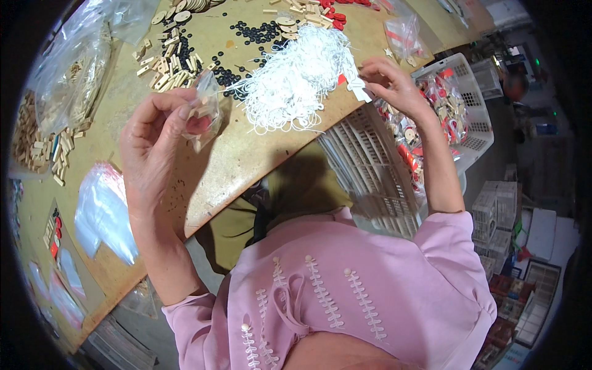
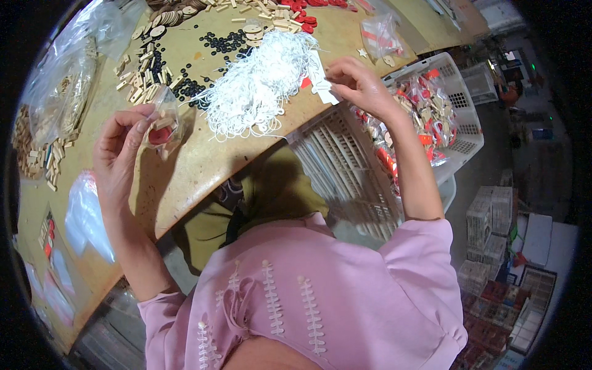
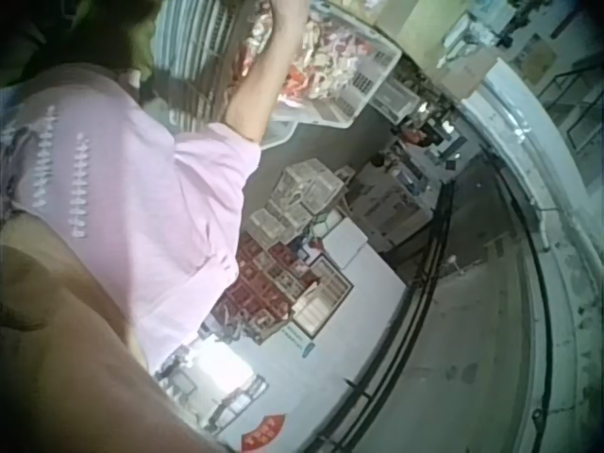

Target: The person assembles small craft kits by picking wooden pieces, black beads, and white strings from a table, placing them into clear plastic bags, and adding a red flag sticker. The person repeats this process multiple times, organizing the components into separate bags.

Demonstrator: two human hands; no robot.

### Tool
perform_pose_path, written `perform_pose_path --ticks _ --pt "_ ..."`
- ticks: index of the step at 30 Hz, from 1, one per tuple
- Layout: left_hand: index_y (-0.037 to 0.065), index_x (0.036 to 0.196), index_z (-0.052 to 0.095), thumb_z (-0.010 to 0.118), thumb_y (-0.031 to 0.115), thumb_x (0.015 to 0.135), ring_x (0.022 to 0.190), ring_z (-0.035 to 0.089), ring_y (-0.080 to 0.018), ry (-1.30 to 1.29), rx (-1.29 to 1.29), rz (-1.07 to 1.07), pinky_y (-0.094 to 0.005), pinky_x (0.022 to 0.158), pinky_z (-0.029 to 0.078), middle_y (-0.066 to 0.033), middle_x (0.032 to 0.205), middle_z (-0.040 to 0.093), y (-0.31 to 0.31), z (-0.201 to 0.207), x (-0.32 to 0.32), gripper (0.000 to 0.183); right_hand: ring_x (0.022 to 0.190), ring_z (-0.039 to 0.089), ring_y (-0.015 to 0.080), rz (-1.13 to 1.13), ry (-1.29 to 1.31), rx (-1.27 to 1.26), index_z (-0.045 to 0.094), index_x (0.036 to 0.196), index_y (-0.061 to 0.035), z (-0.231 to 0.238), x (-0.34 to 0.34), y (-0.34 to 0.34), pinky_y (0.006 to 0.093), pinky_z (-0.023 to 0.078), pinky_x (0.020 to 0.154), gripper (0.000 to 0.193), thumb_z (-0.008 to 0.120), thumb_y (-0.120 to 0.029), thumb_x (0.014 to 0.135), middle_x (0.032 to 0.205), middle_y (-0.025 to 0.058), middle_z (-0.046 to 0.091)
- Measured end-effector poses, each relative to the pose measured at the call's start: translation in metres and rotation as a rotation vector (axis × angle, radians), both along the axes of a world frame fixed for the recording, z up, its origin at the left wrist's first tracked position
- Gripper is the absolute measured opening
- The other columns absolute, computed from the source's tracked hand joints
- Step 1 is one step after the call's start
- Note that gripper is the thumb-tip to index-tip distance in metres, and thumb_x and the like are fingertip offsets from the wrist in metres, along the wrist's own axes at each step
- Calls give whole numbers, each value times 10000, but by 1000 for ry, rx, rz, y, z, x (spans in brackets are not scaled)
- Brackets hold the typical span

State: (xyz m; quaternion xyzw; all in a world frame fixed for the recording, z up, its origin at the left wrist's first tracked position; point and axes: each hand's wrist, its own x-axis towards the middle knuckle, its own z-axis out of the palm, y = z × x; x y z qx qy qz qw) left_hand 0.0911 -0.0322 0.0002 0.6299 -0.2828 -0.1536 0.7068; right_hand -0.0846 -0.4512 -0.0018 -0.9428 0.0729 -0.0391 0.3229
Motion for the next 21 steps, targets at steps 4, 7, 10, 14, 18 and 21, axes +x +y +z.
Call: perform_pose_path --ticks 4,7,10,14,18,21 --pt "-38 1023 658 662 71 1010 891 701 -129 -4 21 8 -276 841 560 -114 1187 695 1 4 -4 110 948 666 189 74 44 -147 640 1130 -27 6 -18 9 314 548 821 289 769 -38 871 1127 77 623" --pt "-40 1025 657 658 66 1010 889 702 -134 -33 39 -8 -277 840 559 -112 1184 696 -1 3 -6 107 980 667 211 35 45 -86 661 1033 -7 7 -22 12 328 545 848 207 771 -24 858 1100 80 648" --pt "-26 1029 661 658 74 1013 952 685 -143 -17 41 -36 -294 888 542 -116 1201 692 1 3 -4 102 974 656 205 116 -7 -100 666 1007 -8 -2 -23 -2 323 538 843 189 777 -33 857 1068 75 654" --pt "2 1034 666 657 90 1018 1084 649 -150 32 57 -49 -319 993 501 -126 1234 685 4 1 0 89 962 643 189 166 1 -61 673 992 -16 -5 -19 -12 316 530 832 169 780 -52 867 1051 63 653" --pt "-43 1034 661 662 71 1009 889 703 -146 1 26 -18 -290 833 566 -108 1179 700 0 -1 -2 116 970 639 179 139 66 22 682 992 -16 -6 -16 -18 317 527 840 158 778 -58 874 1046 50 656" --pt "-39 1030 665 665 63 1004 880 701 -139 -17 53 -25 -285 825 562 -104 1179 700 -1 1 -2 105 966 638 168 132 84 62 691 1012 -16 -3 -16 -19 310 528 836 139 755 -67 900 1043 45 664"
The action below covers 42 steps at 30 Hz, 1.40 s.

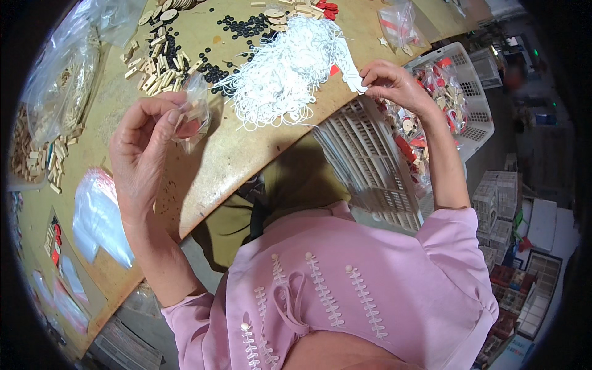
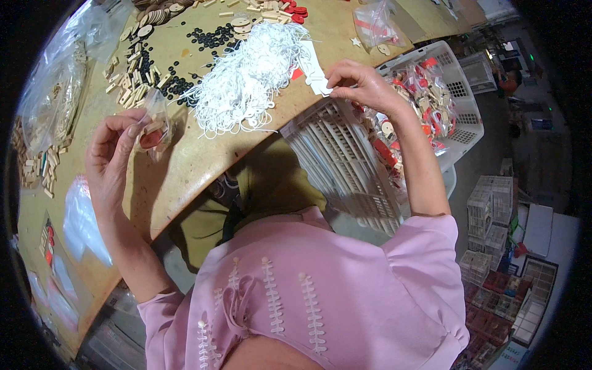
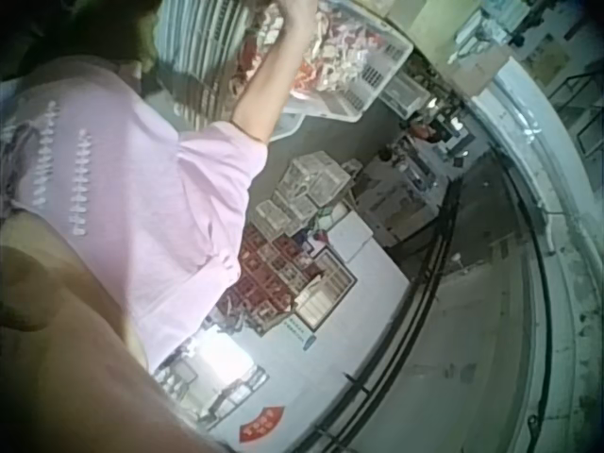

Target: The person assembles small craft kits by picking wooden pieces, black beads, and white strings from a table, placing them into clear plastic bags, and adding a red flag sticker. The person repeats this process multiple times, organizing the components into separate bags.

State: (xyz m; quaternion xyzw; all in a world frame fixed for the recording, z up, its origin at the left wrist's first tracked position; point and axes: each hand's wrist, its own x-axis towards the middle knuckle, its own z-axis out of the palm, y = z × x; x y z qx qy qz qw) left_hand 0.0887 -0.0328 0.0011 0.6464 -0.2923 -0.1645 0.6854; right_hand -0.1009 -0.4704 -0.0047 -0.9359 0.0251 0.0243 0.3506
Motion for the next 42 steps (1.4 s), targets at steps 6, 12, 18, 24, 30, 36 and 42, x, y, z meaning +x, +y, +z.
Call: perform_pose_path --ticks 6,12,18,24,30,36,42 --pt "-50 1039 686 665 16 968 894 692 -147 125 -68 146 -273 815 552 -97 1136 708 -5 8 -13 100 884 659 111 -123 -57 -41 693 1073 1 12 13 14 288 545 758 135 665 -104 993 926 36 681" --pt "-27 1112 687 639 52 1003 993 671 -149 110 -189 14 -303 897 552 -112 1179 708 0 7 0 143 864 713 186 -67 -428 -555 675 1081 -14 63 30 46 321 566 766 114 676 -43 970 975 121 727" --pt "-13 1056 686 631 71 1021 996 677 -139 76 -243 -131 -306 891 568 -127 1206 692 5 2 4 106 826 711 121 -94 -574 113 696 1118 -7 102 60 95 259 554 719 128 647 -34 1003 961 53 747" --pt "7 1010 713 709 110 954 1086 686 -189 -85 -161 -259 -343 914 546 -98 1089 728 3 -3 1 117 795 718 124 9 -515 446 695 1148 -19 97 109 144 251 529 675 147 647 -52 1013 890 59 735" --pt "36 945 734 727 85 890 1063 701 -238 -497 16 -172 -345 931 545 -108 1104 742 3 11 -1 75 759 713 112 78 -497 444 697 1138 -20 80 128 175 242 539 634 142 661 -36 1001 867 48 732" --pt "24 964 738 733 96 872 1005 711 -236 -513 -40 -191 -347 883 566 -120 1134 737 3 5 0 117 691 673 65 138 -250 557 714 1069 -26 83 125 190 216 531 607 100 677 -68 987 824 14 713" --pt "35 972 744 734 101 872 988 715 -233 -522 7 -173 -340 864 571 -123 1136 736 4 9 -4 121 620 624 40 188 -31 400 710 1037 -20 97 124 203 195 488 545 90 638 -10 984 831 4 708"
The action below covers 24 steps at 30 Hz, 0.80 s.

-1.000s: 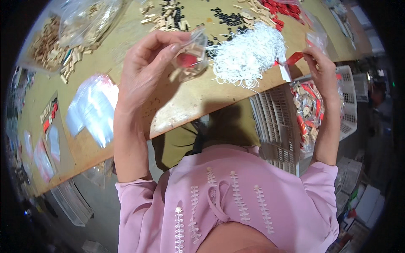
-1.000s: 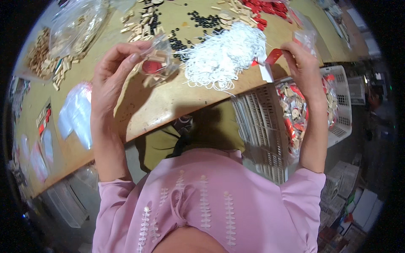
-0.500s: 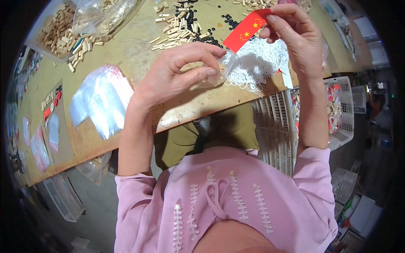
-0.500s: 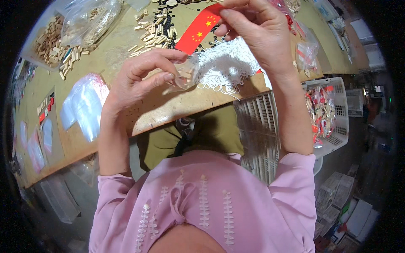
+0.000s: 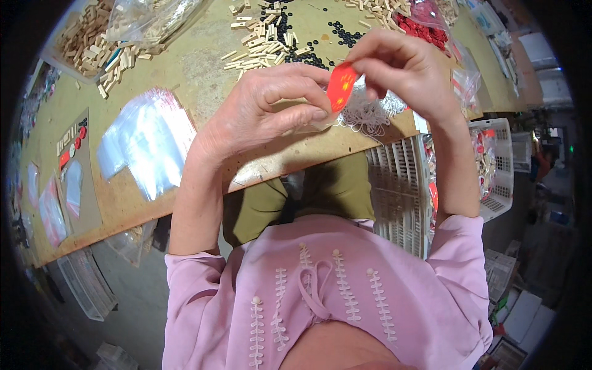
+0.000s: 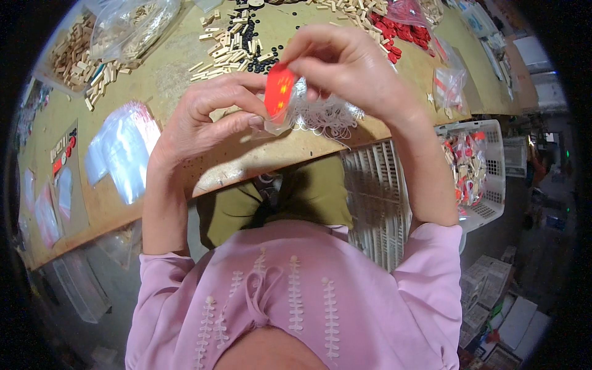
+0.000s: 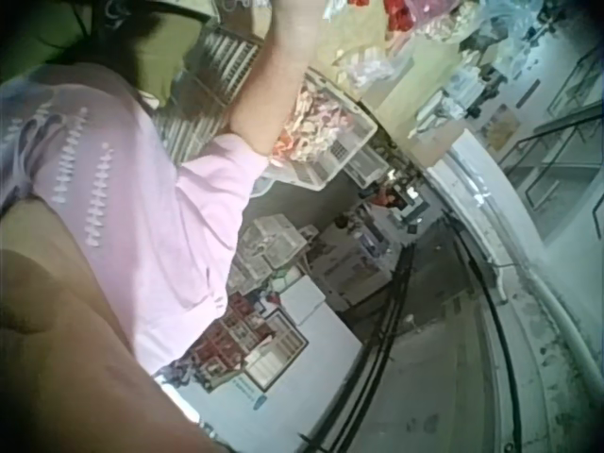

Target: The person assembles small craft kits by picking wooden pieces, black beads, and white strings from a table, placing them into clear plastic bags, and adding a red flag sticker. The person repeats this process multiple times, organizing the components into separate bags.

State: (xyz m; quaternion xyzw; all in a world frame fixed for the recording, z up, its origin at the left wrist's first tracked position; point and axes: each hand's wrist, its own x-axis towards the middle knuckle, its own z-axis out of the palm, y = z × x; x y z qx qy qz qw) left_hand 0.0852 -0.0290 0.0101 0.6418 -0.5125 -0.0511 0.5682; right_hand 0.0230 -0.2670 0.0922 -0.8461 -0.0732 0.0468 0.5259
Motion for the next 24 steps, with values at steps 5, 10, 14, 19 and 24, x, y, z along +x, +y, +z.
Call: perform_pose_path --ticks 5,10,14,19,24 --pt "44 969 740 731 102 884 966 721 -244 -42 -4 35 -337 854 571 -117 1095 742 -2 -2 2 103 595 609 37 168 78 -156 702 999 -8 -5 -3 14 201 490 537 70 636 -6 977 779 -7 671" --pt "36 971 728 728 82 886 972 723 -257 -41 11 45 -346 857 570 -111 1066 748 -5 -1 2 97 534 602 90 236 159 -230 732 1066 5 -6 -1 14 264 506 534 162 643 -34 936 705 54 670" --pt "19 970 711 729 76 881 965 722 -274 -1 -37 169 -359 857 572 -115 1047 749 -7 -2 -1 107 701 635 113 225 147 -162 733 1049 -8 -4 1 10 287 517 660 136 679 -58 934 821 61 681" --pt "8 1000 696 727 71 903 927 738 -219 -225 -59 263 -328 828 581 -106 1033 754 -7 -7 9 120 978 610 175 239 -234 -358 730 999 -44 -25 3 6 319 478 860 104 746 -64 898 1023 55 658" --pt "9 1054 702 720 99 955 894 724 -111 432 -74 273 -282 780 582 -67 998 756 -13 -8 -5 135 1080 640 215 130 -556 -467 732 979 -56 -41 2 9 327 496 932 95 748 -69 886 1155 77 680"
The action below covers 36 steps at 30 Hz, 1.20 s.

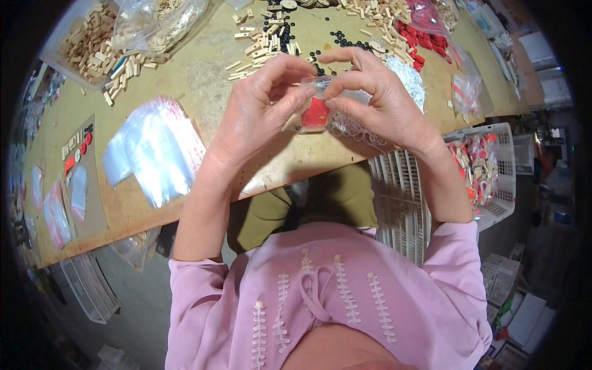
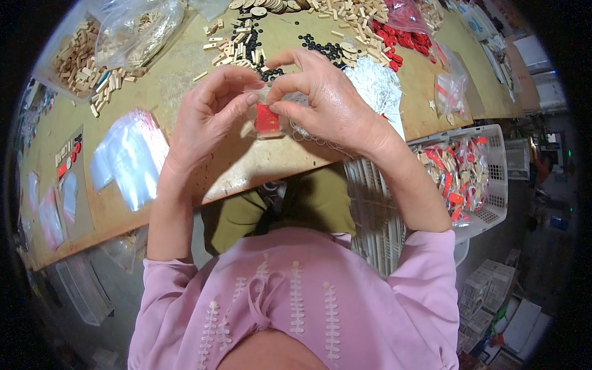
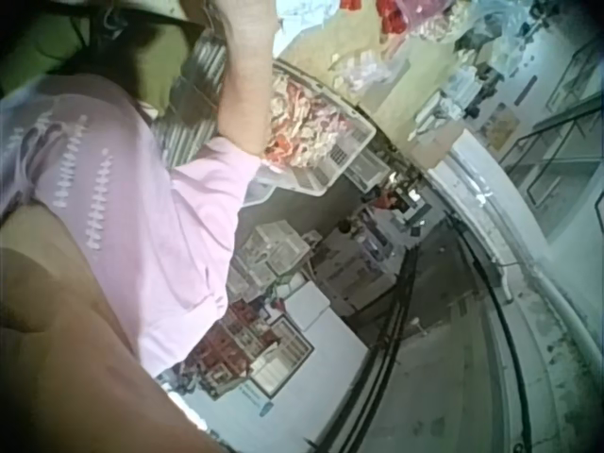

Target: The person assembles small craft kits by picking wooden pieces, black beads, and white strings from a table, placing them into clear plastic bags, and adding a red flag sticker. The person repeats this process multiple times, organizing the components into separate bags.

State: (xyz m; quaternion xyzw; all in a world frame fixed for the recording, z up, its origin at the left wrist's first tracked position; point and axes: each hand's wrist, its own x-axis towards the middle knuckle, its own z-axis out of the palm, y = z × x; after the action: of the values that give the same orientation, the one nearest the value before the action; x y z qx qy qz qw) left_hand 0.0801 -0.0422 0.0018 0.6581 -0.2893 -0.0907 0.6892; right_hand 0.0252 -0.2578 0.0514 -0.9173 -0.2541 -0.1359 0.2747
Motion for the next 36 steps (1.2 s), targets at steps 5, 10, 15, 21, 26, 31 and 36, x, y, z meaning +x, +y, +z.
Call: perform_pose_path --ticks 5,10,15,21,26,31,36 --pt "0 1029 724 720 118 971 811 671 -72 175 11 -88 -253 713 549 -26 876 727 1 -9 3 131 1044 674 204 -24 248 123 733 966 -42 -4 -1 1 331 514 932 76 742 -69 896 1091 73 712" --pt "-12 950 733 711 133 983 735 580 -47 94 -18 -16 -224 651 485 10 796 688 1 -10 1 150 970 677 128 -161 394 501 698 1044 -5 -12 -7 9 288 535 894 120 721 -49 935 1024 48 727" --pt "-18 968 722 698 131 992 743 578 -39 105 -33 -13 -220 665 483 28 799 675 0 -4 0 152 917 723 142 -260 515 946 672 1103 26 -24 -15 1 256 565 818 169 706 -47 954 998 86 730" --pt "-6 995 712 687 144 1003 780 595 -46 141 -10 -56 -222 710 487 18 847 688 4 -3 2 152 915 732 148 -215 536 1062 696 1069 37 -31 -15 -1 266 581 827 133 688 -56 974 957 107 751" --pt "-20 964 701 701 99 961 765 626 -70 -83 137 1 -242 708 514 -12 845 697 -3 3 -5 118 846 730 132 -334 370 860 737 1034 12 -28 -24 25 281 597 762 136 623 -39 981 917 82 766" --pt "-7 831 647 738 85 830 627 568 -171 -308 267 90 -300 609 472 -85 688 593 -3 7 -6 129 751 617 36 -379 343 591 724 1016 1 -20 -26 41 235 488 637 112 681 -60 933 808 29 705" --pt "3 773 595 658 -26 780 621 560 -185 -443 258 -94 -302 600 447 -89 701 571 5 19 -6 69 778 656 44 -390 421 767 697 990 -7 -8 -58 22 212 513 635 73 670 -65 955 850 24 709"
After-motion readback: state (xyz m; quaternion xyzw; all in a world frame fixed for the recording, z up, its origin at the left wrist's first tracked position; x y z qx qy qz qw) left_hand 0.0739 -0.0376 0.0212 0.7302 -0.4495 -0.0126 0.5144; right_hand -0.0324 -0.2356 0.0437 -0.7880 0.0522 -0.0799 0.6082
